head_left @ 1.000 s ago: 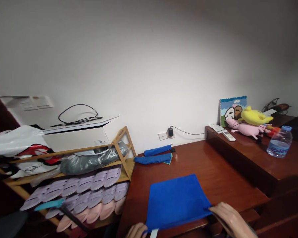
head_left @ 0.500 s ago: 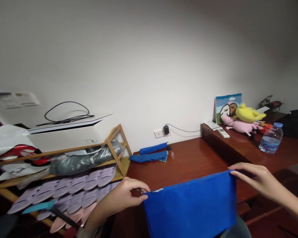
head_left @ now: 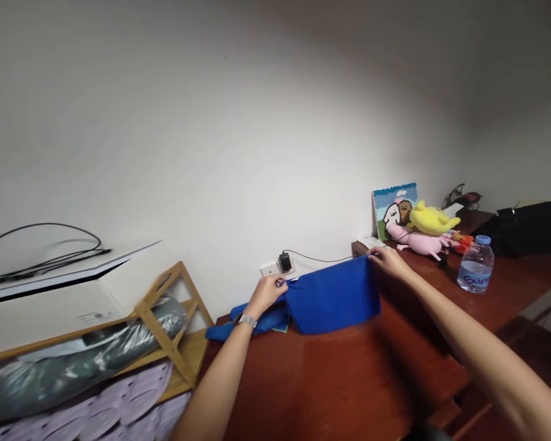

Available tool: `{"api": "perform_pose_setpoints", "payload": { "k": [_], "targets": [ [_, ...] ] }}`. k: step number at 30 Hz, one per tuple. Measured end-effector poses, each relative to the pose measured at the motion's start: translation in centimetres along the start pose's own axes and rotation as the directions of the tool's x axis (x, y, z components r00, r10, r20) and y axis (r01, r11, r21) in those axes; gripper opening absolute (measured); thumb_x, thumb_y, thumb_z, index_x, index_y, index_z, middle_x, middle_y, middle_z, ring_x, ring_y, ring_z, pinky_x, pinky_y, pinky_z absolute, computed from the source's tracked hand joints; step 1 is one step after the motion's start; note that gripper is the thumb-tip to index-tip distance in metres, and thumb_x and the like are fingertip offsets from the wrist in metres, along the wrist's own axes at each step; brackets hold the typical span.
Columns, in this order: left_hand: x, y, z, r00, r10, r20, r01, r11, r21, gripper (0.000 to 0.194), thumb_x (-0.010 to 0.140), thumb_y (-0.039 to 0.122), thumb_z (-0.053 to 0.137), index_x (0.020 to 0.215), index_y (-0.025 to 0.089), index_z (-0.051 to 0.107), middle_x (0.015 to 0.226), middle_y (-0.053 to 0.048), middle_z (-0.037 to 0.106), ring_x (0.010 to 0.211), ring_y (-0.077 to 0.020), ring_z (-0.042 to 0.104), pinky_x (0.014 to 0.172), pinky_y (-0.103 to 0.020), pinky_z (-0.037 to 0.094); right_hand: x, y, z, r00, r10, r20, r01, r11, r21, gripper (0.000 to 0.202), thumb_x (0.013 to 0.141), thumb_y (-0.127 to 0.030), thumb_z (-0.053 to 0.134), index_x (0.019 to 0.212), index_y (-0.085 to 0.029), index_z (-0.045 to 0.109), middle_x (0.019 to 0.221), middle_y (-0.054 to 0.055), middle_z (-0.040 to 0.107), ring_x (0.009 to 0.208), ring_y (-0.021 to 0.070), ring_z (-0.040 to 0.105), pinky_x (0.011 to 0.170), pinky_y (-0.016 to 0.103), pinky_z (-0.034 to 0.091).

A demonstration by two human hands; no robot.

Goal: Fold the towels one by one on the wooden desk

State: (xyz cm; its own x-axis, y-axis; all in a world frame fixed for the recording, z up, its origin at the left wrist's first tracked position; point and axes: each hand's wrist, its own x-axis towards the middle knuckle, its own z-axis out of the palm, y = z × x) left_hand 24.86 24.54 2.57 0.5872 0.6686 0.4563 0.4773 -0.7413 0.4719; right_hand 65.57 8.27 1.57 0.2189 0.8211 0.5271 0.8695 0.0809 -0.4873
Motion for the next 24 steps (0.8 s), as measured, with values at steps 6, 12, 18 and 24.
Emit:
{"api": "perform_pose_setpoints", "payload": {
  "k": [6,12,18,24],
  "targets": [
    [1.9,-3.6,6.3,0.971,0.059,-0.231,-0.039,0.995,0.09,0.028,0.097,0.028,0.049,0.111,0.018,0.071,0.114,-0.012,0.075,0.11,-0.025,0.068,0.104,-0.041,0.051,2.4,4.7,4.2,0.997,-0.009,-0.079,0.003,0.997,-0.073,0.026,0.1,-0.022,0.05,0.113,-0.017,0.072,0.11,0.011,0.079,0.105,0.0231,0.072,0.096,0.032,0.051],
    [-3.2,-6.3,18.2,0.979,0.032,-0.204,-0.004,0.991,0.137,0.025,0.092,0.02,0.052,0.099,0.022,0.075,0.102,-0.008,0.079,0.098,-0.0246,0.076,0.094,-0.042,0.061,-3.2,11.7,12.8,0.956,0.287,0.069,-0.266,0.939,-0.218,0.043,0.1,-0.014,0.036,0.126,-0.019,0.07,0.128,0.011,0.074,0.111,0.0253,0.072,0.095,0.036,0.054],
    [-9.3,-9.0,28.1,0.996,-0.034,-0.079,0.052,0.971,0.235,0.042,0.091,0.018,0.046,0.119,0.024,0.077,0.13,-0.009,0.076,0.123,-0.0278,0.071,0.106,-0.051,0.058,-9.9,14.2,21.7,0.906,0.406,0.124,-0.342,0.872,-0.351,0.05,0.091,-0.012,0.043,0.132,-0.015,0.072,0.147,0.015,0.064,0.137,0.0298,0.059,0.115,0.041,0.045],
    [-11.2,-11.3,29.3,1.0,-0.015,-0.02,0.02,0.952,0.305,0.047,0.098,0.02,0.04,0.134,0.024,0.07,0.143,-0.007,0.069,0.135,-0.0256,0.063,0.117,-0.054,0.05,-12.9,15.4,25.2,0.935,0.352,0.033,-0.296,0.831,-0.471,0.054,0.098,-0.024,0.034,0.142,-0.015,0.065,0.154,0.012,0.058,0.145,0.0308,0.05,0.123,0.049,0.034]
  ]
}}
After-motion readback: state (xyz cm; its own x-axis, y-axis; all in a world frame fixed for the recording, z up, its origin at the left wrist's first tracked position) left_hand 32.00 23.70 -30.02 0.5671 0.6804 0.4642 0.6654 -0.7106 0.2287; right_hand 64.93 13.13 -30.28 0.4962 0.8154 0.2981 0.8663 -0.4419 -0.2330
